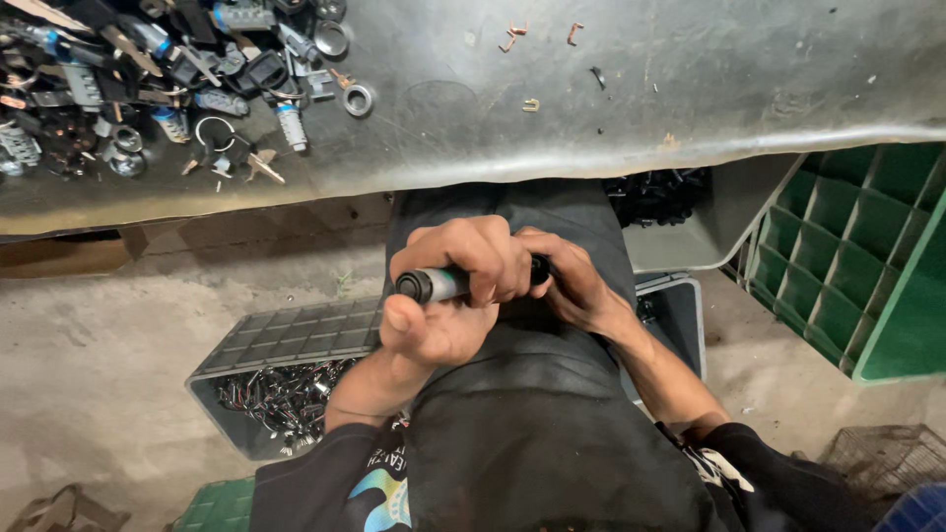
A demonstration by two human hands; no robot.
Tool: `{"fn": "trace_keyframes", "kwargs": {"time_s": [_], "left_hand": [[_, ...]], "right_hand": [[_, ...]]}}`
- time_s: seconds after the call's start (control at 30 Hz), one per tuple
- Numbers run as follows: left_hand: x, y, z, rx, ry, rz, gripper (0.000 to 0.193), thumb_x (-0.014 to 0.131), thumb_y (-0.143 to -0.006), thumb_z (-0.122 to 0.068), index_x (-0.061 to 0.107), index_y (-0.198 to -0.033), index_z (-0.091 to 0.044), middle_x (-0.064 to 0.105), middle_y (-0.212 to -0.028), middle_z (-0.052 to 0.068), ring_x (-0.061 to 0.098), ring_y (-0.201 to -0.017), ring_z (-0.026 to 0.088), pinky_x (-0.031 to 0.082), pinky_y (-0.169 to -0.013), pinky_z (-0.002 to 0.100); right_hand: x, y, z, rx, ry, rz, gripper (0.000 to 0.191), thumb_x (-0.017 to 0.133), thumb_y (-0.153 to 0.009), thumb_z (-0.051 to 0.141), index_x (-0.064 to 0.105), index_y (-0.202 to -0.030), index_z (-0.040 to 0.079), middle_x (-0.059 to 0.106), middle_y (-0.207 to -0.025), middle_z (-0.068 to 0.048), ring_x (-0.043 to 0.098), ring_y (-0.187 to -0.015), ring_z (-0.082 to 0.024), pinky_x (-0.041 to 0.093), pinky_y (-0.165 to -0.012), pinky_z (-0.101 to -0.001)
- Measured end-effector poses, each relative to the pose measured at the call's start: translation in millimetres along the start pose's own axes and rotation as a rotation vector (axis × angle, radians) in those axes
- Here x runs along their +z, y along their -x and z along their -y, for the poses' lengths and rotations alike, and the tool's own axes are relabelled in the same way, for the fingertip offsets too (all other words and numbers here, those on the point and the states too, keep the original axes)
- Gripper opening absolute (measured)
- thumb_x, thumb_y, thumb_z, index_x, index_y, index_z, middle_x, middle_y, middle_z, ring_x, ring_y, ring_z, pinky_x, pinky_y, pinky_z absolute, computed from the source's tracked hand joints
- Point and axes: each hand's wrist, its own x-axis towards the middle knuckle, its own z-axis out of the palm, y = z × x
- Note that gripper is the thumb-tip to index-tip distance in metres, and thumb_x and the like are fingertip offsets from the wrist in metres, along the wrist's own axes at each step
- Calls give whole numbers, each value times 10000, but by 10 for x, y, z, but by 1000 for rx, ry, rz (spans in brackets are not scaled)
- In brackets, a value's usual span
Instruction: The person sits at a workbench covered with piles of automotive lock cylinders and keys, picks up a cylinder, and uses a hand tool to turn and open it. They separate the opened cylinder parts and drop the components into a bin below the bench, repeating the process with successive cylinders.
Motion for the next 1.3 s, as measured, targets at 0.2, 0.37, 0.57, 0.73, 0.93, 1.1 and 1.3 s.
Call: {"fn": "trace_keyframes", "kwargs": {"time_s": [0.2,0.37,0.57,0.73,0.93,1.1,1.3], "left_hand": [[31,-12,-16,15,-28,-1,697,496,-981,-658,434,-707,-20,461,-671,106,382,-562,178,373,-491,316],[48,-32,-51,-10,-65,38,736,482,-964,-685,382,-641,-31,417,-609,82,390,-525,195,449,-507,347],[14,-35,-59,-32,3,55,699,481,-947,-642,358,-622,-35,370,-566,68,326,-456,167,354,-457,316],[1,-49,-81,-169,-65,53,647,452,-973,-594,329,-642,-52,370,-581,48,333,-458,157,305,-459,309],[-115,-70,-33,-398,-116,47,610,433,-989,-563,328,-669,-54,326,-590,14,293,-545,107,235,-496,278],[-9,-66,-82,-364,-135,71,638,442,-1040,-555,362,-688,-28,347,-624,20,284,-574,96,234,-529,271],[162,-71,-479,-224,106,-36,692,481,-975,-734,389,-811,-68,398,-753,47,359,-603,168,368,-602,373]], "right_hand": [[13,53,-59,-49,20,-2,369,531,-1104,283,494,-1348,8,602,-1035,-118,604,-879,-262,502,-820,-379],[21,81,-71,-95,107,-17,465,488,-1119,370,482,-1374,-18,634,-1266,-219,669,-1114,-381,533,-959,-435],[-20,237,-109,-72,134,-32,360,508,-1127,214,480,-1384,-36,649,-1252,-211,708,-1042,-363,573,-884,-406],[54,356,-176,-3,185,-31,253,611,-1018,138,576,-1242,26,643,-1012,-121,641,-838,-319,499,-708,-370],[208,513,-99,142,179,92,265,608,-1030,171,587,-1238,8,686,-1067,-144,642,-870,-334,488,-758,-430],[170,521,-232,61,199,37,342,602,-1038,326,640,-1189,22,689,-1008,-107,666,-857,-333,491,-752,-422],[43,623,-183,-40,286,-226,589,445,-1088,556,625,-1139,-2,670,-1030,-134,683,-881,-287,532,-781,-392]]}}
